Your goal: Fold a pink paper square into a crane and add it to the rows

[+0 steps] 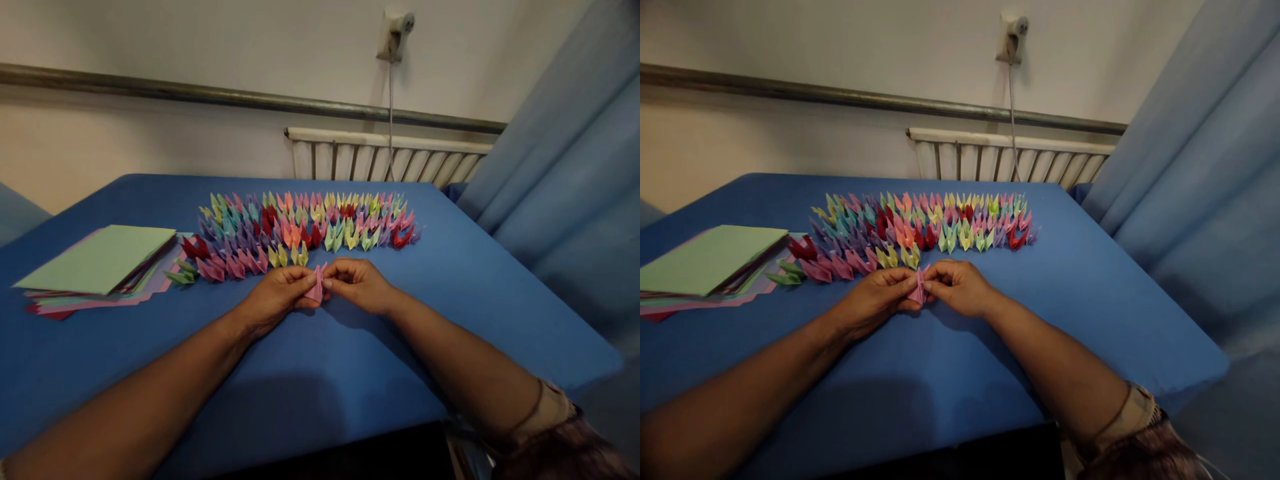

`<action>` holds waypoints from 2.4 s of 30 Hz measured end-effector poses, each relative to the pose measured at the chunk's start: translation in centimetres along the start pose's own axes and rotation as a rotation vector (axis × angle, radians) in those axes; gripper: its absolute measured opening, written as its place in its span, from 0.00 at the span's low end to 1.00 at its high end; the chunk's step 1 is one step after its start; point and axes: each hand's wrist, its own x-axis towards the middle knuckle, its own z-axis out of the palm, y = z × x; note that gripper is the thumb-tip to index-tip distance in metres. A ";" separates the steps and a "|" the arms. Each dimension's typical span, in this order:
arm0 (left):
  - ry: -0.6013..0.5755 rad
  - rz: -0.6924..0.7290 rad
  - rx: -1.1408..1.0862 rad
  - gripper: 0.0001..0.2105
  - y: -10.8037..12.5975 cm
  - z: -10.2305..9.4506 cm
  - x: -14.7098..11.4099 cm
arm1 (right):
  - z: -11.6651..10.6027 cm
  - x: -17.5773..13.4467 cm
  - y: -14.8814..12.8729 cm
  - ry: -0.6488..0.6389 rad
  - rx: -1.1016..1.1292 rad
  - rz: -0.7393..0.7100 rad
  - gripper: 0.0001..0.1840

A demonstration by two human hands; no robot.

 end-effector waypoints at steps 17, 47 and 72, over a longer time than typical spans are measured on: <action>0.089 -0.010 -0.125 0.13 -0.2 0.7 0.1 | 0.9 0.2 1.6 0.233 -0.024 0.129 0.06; -0.008 -0.159 -0.329 0.03 -0.3 -0.1 0.5 | 2.0 -0.9 -0.4 0.319 -0.408 -0.074 0.08; 0.023 -0.097 -0.205 0.10 -0.3 0.4 0.1 | 2.1 -0.5 -0.1 0.324 -0.043 0.055 0.08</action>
